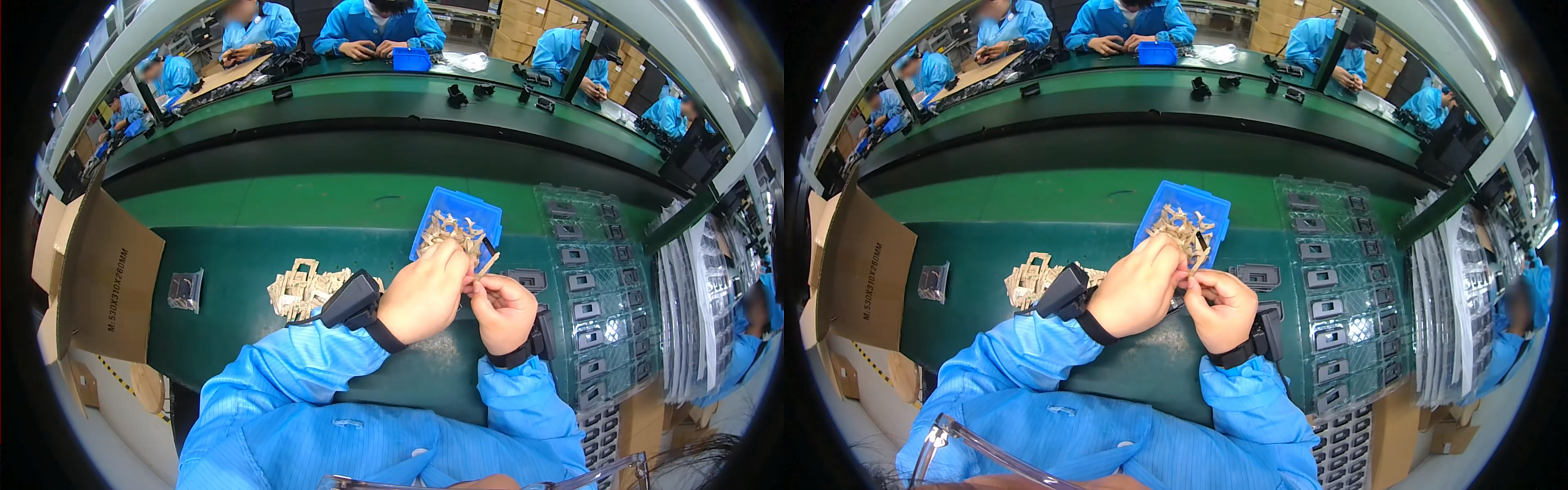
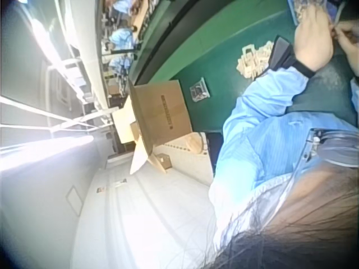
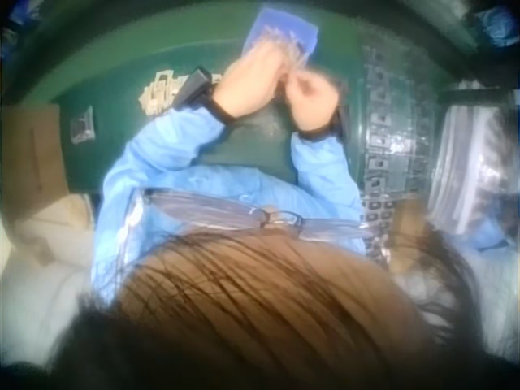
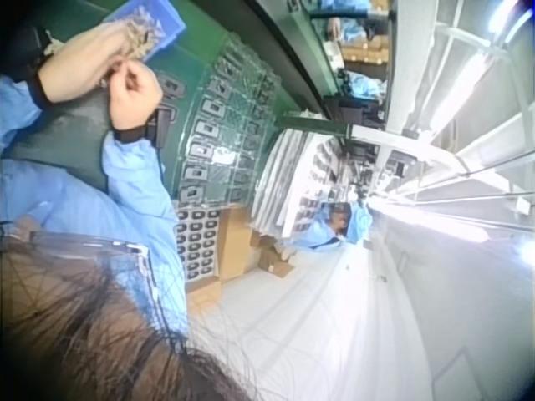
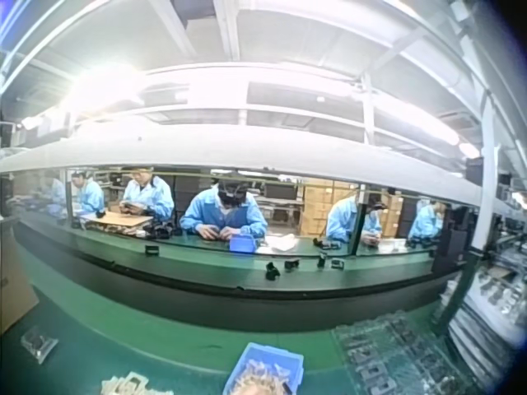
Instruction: Assembling small plastic and rubber components into electronic housings on a factory production line.
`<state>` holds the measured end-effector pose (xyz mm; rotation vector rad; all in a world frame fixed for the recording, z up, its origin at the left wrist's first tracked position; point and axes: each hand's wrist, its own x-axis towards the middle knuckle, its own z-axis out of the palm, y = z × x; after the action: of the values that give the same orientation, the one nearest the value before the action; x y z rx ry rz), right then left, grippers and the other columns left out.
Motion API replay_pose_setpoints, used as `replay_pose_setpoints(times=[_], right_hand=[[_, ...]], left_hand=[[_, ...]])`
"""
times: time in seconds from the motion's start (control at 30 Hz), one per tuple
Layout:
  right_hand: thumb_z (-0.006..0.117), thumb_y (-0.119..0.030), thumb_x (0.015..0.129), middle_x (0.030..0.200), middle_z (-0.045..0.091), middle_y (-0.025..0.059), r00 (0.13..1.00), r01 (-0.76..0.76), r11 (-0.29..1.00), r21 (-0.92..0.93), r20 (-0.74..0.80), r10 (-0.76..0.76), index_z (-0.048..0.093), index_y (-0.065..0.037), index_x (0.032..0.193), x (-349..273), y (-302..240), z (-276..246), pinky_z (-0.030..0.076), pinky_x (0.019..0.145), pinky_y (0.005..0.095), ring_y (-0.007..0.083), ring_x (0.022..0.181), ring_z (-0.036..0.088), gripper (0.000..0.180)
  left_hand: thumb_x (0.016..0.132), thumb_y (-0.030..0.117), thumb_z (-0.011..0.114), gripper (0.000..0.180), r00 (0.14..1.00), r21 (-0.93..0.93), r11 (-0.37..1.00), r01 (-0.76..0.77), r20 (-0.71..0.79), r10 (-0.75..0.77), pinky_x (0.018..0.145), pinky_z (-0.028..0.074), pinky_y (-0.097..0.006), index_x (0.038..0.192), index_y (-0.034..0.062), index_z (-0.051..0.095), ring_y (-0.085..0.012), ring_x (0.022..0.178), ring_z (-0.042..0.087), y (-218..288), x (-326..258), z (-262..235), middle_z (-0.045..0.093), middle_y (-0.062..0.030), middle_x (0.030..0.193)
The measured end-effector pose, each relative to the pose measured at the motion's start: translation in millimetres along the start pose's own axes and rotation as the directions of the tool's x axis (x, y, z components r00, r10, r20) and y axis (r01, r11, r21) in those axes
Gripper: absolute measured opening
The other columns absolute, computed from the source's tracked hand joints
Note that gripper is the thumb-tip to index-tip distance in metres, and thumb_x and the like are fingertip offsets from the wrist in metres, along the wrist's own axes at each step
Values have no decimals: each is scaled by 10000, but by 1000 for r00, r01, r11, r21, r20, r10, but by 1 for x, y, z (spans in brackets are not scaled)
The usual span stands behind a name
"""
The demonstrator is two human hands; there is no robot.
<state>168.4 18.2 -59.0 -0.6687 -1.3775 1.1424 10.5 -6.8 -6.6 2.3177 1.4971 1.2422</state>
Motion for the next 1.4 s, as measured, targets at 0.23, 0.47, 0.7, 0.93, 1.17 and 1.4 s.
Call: replay_pose_setpoints(times=[0.23,0.47,0.7,0.93,1.17,1.4], right_hand=[[621,101,892,943,706,136,997,-73,997,-16,-23,72,656,61,970,2,-9,0,595,787,295,195,888,723,95],[578,94,922,931,700,131,964,-239,966,94,-99,248,636,55,942,10,-12,-2,600,796,312,200,889,719,72],[571,84,916,1027,694,138,962,-261,964,57,93,255,613,31,928,9,-5,-7,596,795,303,232,932,714,68],[596,-85,985,1197,648,223,923,-376,784,493,269,274,584,21,1121,12,-26,-8,629,814,357,374,1058,688,173],[628,-127,979,1204,657,213,905,-386,715,584,392,168,637,45,1142,-8,-32,-27,605,883,376,365,1080,678,237],[675,47,887,1213,654,208,930,-359,827,433,247,274,686,58,1023,-57,-65,-58,589,888,367,306,1020,694,137]], left_hand=[[914,-6,543,66,993,-178,978,105,-42,-115,737,489,-409,940,16,487,-358,853,586,-21,7,-6,547,-169,925],[931,20,603,146,978,-115,976,185,-77,-194,721,546,-325,1072,-10,623,-253,806,676,-58,14,-9,663,-158,935],[924,78,706,333,898,-597,671,439,268,-349,813,544,-265,1225,-44,634,-102,897,667,-42,15,-8,712,-89,1010],[900,-3,702,174,909,-830,373,414,359,-211,854,546,-274,1073,-16,695,-124,935,675,-38,19,-18,722,-78,980],[834,-24,731,121,955,-738,623,259,290,-54,809,529,-295,938,33,752,-154,907,668,-8,15,-34,718,-69,958],[829,65,773,147,916,-654,752,-80,250,315,750,515,-287,974,75,749,-165,951,660,16,8,-24,730,-45,1000]])
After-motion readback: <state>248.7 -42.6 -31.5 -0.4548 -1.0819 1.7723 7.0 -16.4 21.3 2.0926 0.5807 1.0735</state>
